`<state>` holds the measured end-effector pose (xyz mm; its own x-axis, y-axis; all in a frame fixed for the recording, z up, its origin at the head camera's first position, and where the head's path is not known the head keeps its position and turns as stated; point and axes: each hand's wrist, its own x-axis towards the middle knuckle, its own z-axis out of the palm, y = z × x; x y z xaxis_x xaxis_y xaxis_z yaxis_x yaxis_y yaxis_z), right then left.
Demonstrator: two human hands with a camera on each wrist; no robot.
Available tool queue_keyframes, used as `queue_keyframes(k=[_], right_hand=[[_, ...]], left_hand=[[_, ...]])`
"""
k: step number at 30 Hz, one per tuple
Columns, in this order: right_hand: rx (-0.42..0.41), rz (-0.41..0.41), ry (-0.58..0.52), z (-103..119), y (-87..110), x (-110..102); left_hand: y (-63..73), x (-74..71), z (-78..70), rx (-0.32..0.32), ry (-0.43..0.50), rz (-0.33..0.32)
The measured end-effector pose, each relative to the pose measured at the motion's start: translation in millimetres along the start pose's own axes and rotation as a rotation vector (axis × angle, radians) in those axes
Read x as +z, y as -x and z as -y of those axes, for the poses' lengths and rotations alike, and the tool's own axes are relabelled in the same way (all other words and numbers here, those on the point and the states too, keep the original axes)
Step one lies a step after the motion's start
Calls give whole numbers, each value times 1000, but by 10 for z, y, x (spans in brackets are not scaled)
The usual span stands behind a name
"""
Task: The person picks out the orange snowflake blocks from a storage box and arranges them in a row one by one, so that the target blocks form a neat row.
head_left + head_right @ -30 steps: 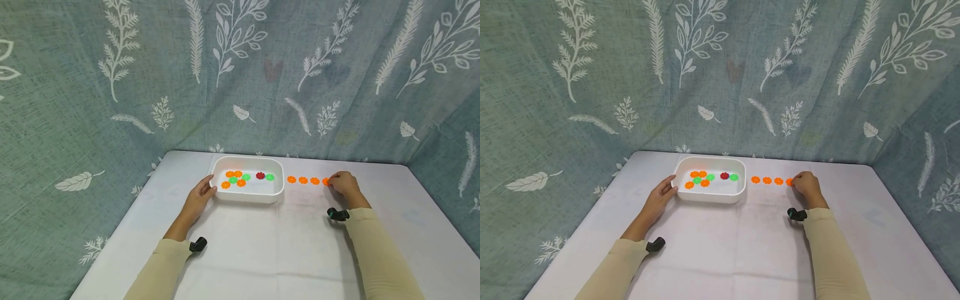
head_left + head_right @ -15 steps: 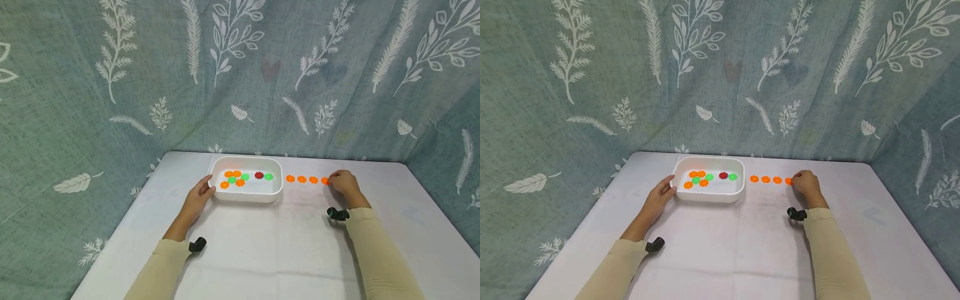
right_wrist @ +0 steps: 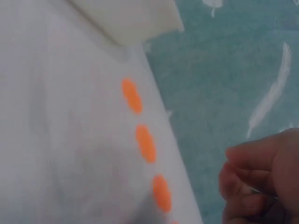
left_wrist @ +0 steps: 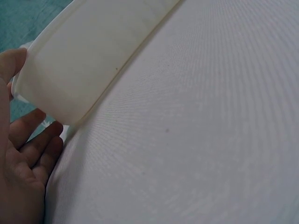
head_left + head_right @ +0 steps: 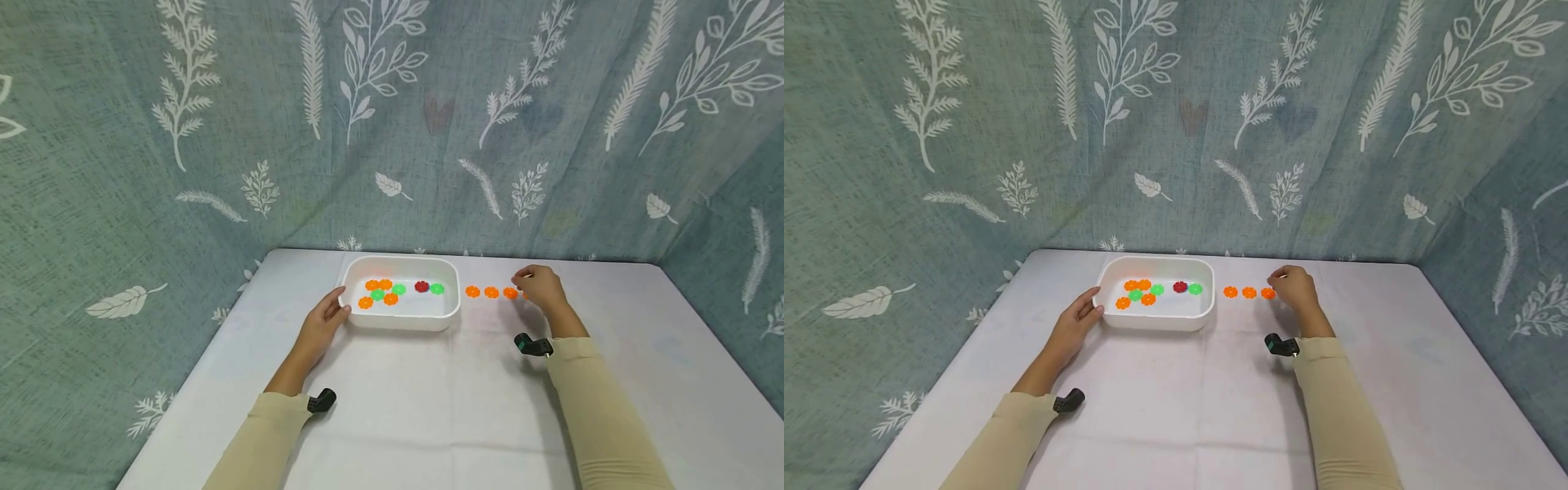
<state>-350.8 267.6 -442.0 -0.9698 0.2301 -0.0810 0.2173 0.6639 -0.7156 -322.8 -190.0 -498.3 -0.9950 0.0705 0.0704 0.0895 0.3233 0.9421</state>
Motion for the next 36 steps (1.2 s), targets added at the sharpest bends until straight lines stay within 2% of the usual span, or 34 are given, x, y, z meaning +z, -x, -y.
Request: queue_keyframes(k=[6, 13, 17, 21, 26, 36], right_hand=[[3, 13, -65, 268, 17, 94], [-86, 54, -112, 638, 94, 243], [-107, 92, -144, 810, 107, 361], [-128, 117, -140, 889, 112, 483], [-169, 131, -128, 997, 123, 612], [-267, 218, -103, 1315, 109, 987]], left_hand=[[-6, -15, -18, -10, -1, 2], [-12, -51, -39, 7, -9, -2], [-12, -53, -36, 2, -5, -13], [-2, -14, 1, -16, -2, -5], [-4, 14, 33, -4, -1, 13], [29, -16, -14, -14, 5, -4]])
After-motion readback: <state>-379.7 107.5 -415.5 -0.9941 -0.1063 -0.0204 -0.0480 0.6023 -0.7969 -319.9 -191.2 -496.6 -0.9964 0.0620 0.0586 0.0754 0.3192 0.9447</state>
